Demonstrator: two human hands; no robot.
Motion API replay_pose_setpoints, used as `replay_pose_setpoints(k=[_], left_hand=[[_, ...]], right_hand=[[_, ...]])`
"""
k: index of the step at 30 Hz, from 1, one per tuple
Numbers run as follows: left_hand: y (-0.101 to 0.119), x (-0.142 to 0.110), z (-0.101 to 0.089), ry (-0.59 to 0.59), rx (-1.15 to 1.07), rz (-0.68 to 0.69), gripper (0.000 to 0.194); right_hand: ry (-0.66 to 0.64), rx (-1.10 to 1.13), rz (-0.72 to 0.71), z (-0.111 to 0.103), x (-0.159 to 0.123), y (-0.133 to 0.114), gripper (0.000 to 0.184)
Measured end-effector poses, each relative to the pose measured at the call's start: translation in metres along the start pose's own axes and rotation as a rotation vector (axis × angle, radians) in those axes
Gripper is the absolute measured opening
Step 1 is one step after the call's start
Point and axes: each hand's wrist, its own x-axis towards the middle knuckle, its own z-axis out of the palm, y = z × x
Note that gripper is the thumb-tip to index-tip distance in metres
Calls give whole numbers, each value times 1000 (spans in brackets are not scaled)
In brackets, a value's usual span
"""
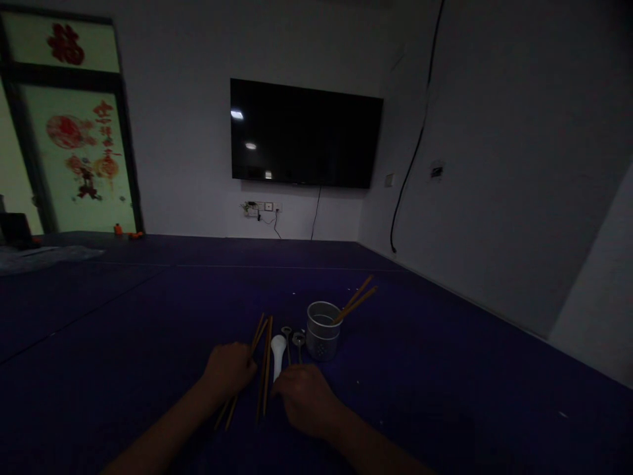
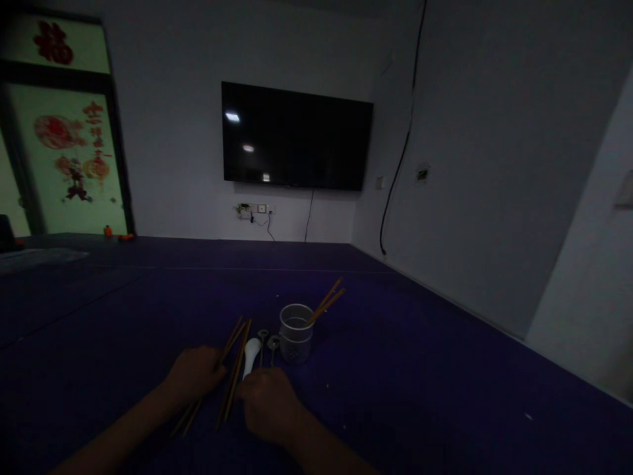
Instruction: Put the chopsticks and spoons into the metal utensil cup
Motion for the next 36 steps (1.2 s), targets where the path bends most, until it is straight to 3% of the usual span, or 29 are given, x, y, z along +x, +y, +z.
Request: replay_pose_setpoints(k=[9, 13, 17, 22, 26, 30, 36], left_hand=[[-9, 5, 5, 31, -144, -31, 31], [-15, 14, 13, 160, -425, -36, 32], [-14, 17, 19, 247, -822, 55, 34], [-1, 5, 12, 139, -1074, 143, 46], [11, -5, 6, 9, -1148, 260, 56], [20, -12, 1, -116, -1168, 378, 60], [28, -19, -1, -180, -1282, 508, 58]], right_hand=[[-26, 12, 57, -6, 2, -3, 35], [-13, 25, 83, -5, 3, -3, 35], [64, 56, 170, -7, 2, -7, 33], [350, 237, 353, -17, 0, -10, 23], [483, 640, 391, -20, 4, -10, 44], [550, 1003, 405, -15, 10, -10, 52], [564, 1354, 523, -1, 17, -13, 53]])
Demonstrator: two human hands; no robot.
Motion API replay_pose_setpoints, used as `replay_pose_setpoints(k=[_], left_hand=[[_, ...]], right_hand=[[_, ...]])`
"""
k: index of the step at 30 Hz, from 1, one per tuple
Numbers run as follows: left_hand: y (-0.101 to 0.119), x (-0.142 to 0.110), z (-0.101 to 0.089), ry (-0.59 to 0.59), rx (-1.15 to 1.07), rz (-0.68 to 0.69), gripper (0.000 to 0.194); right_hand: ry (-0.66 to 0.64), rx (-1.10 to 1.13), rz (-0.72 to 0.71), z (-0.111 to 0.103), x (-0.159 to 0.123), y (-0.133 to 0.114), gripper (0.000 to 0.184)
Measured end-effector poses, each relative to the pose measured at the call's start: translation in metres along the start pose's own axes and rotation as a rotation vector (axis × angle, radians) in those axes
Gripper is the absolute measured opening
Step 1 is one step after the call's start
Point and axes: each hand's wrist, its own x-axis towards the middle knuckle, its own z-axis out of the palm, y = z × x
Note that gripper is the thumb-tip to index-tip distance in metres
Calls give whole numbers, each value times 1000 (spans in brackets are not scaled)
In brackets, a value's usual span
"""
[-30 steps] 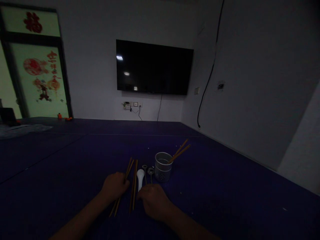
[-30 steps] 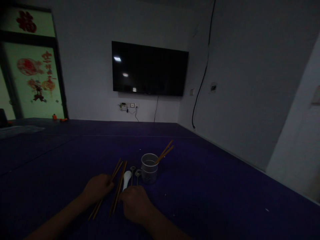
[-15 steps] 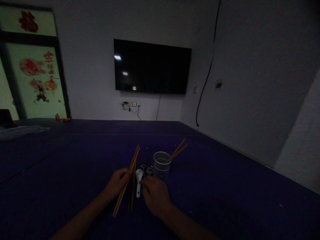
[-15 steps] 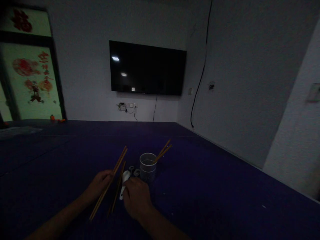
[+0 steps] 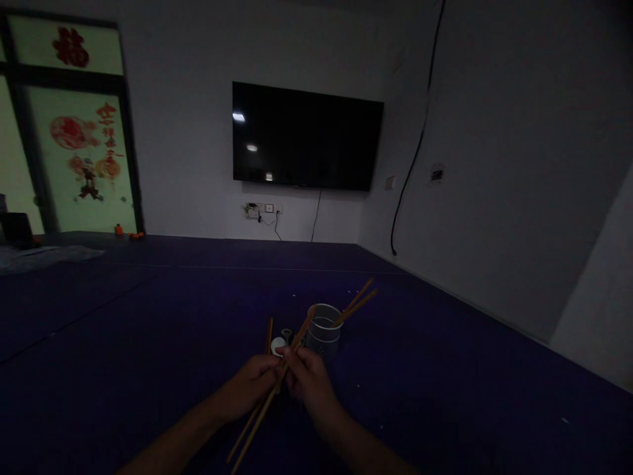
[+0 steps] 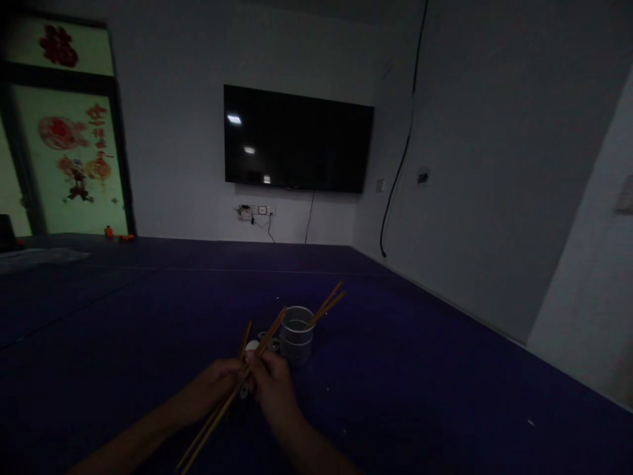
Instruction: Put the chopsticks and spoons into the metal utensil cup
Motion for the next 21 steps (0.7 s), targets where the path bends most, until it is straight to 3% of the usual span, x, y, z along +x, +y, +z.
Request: replay_pose_setpoints(k=[3, 7, 11, 14, 16, 21], left_hand=[[-9, 1, 2, 37, -14, -24, 56], [-22, 2, -4, 271, 164, -62, 60], [-26, 4, -17, 399, 573, -80, 56], [-27, 6, -23, 439, 707, -148, 57], [-29, 7, -22, 451, 751, -176, 58], [-29, 7, -17, 351, 834, -181, 56]], right_hand=[[74, 49, -1, 2, -2, -4, 53], [299, 8, -177, -7, -8, -27, 47], [644, -167, -456, -35, -5, -55, 45], [818, -378, -598, -59, 4, -67, 47], [850, -536, -620, -72, 11, -70, 47], [767, -798, -550, -82, 24, -63, 48]])
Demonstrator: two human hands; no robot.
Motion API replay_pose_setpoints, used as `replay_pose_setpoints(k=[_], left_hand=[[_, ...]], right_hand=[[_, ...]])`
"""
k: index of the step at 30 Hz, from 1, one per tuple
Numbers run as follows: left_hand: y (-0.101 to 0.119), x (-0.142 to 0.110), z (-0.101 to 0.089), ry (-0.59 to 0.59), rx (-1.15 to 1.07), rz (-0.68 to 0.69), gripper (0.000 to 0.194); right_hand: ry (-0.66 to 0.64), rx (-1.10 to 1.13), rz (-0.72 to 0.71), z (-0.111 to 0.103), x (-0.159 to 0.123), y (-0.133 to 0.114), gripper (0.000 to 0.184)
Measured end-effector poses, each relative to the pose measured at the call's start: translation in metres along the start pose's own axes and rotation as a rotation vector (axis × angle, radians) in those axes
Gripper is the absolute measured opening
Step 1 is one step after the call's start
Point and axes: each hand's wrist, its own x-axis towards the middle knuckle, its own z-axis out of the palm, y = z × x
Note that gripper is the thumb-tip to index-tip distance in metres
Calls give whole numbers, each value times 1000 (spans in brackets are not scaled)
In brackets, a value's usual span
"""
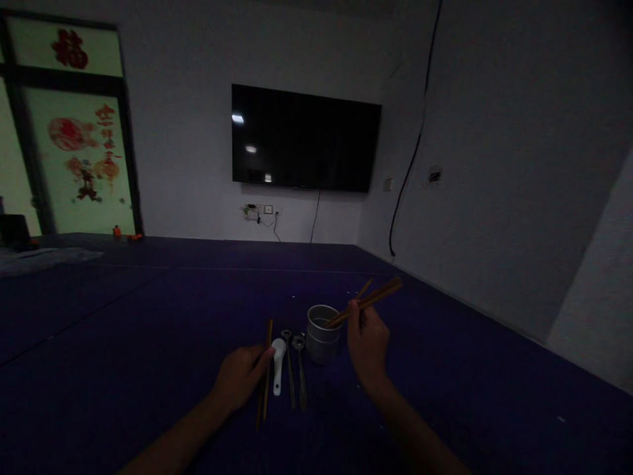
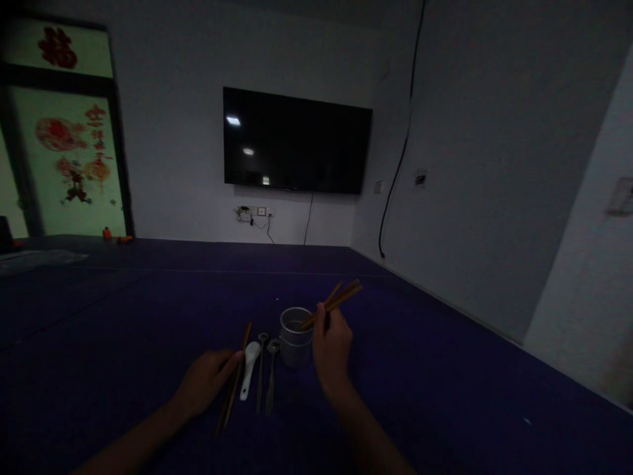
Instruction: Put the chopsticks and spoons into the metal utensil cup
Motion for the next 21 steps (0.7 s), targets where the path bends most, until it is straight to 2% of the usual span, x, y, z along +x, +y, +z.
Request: replay_pose_setpoints(k=[4, 10, 15, 21], left_hand=[[2, -1, -1, -54, 19, 30, 50], [2, 0, -1, -83, 39, 22, 50], [0, 0, 2, -96, 62, 23, 50], [1, 0, 1, -113, 84, 44, 49]], right_hand=[[-107, -42, -16, 7, -4, 6, 44], [-176, -148, -26, 9, -8, 10, 43], [-168, -268, 15, 9, -10, 11, 41], [-149, -225, 116, 11, -12, 14, 36]])
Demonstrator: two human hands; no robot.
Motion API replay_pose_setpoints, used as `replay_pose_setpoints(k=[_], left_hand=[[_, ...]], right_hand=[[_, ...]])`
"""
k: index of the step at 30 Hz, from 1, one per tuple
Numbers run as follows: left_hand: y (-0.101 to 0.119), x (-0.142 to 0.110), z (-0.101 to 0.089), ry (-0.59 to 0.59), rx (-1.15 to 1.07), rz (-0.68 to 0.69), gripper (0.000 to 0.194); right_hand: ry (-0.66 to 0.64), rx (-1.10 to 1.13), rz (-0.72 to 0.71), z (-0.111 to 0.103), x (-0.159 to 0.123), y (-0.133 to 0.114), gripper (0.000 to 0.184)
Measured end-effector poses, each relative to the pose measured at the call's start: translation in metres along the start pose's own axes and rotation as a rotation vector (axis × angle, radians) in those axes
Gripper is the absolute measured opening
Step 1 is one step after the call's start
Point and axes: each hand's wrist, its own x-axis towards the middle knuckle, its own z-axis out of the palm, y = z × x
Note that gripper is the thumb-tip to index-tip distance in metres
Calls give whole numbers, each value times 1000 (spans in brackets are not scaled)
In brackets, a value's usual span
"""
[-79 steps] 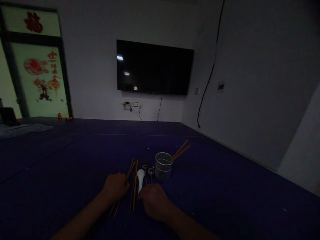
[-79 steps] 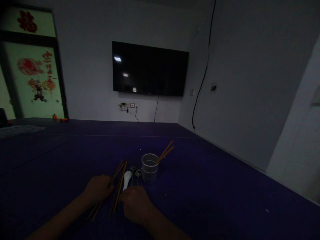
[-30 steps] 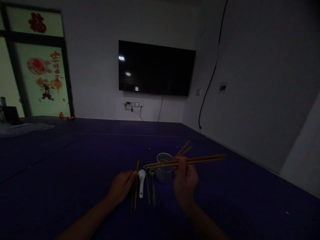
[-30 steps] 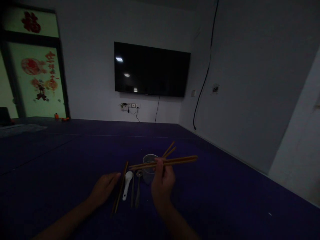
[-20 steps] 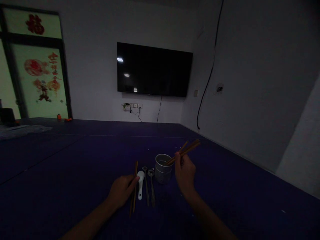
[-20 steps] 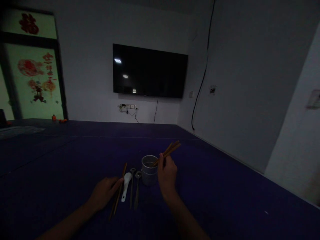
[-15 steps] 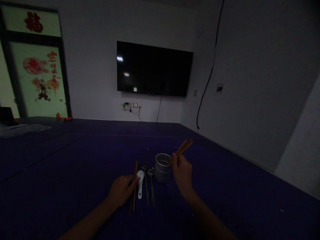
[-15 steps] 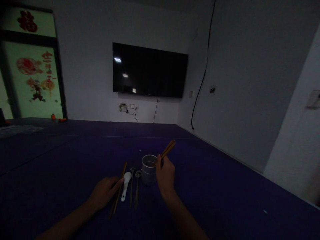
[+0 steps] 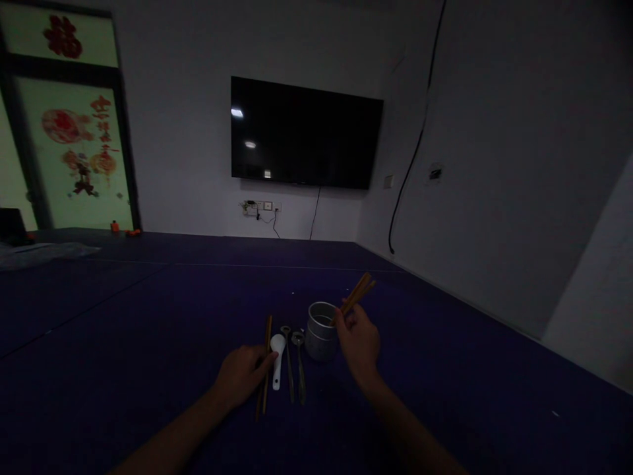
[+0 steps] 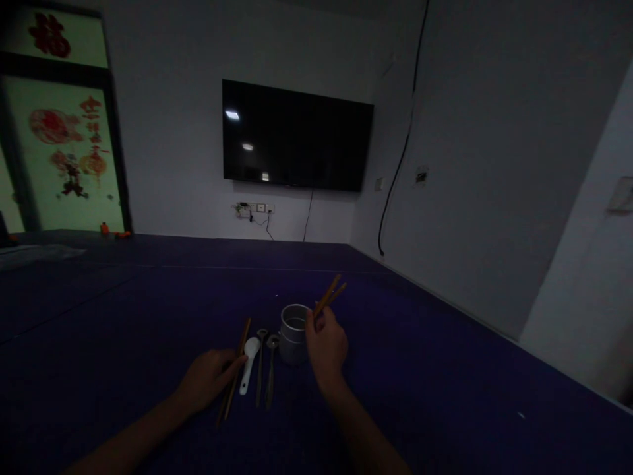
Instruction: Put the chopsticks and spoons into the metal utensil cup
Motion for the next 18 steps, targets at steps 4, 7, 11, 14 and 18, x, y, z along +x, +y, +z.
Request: replay_pose_setpoints(k=[4, 7, 11, 14, 18], left_hand=[[1, 0, -1, -4, 11, -8, 49], [1, -1, -1, -2, 11, -10, 48], [1, -1, -1, -9, 5, -21, 48], [2, -1, -2, -14, 6, -20, 48], [2, -1, -3, -23, 11, -24, 48]], right_hand=[[59, 86, 40, 1, -1, -1, 60], [91, 161, 25, 0, -2, -3, 68], [127, 227, 19, 1, -3, -4, 70], [152, 268, 15, 1, -4, -5, 73], [273, 360, -8, -2, -6, -10, 70]])
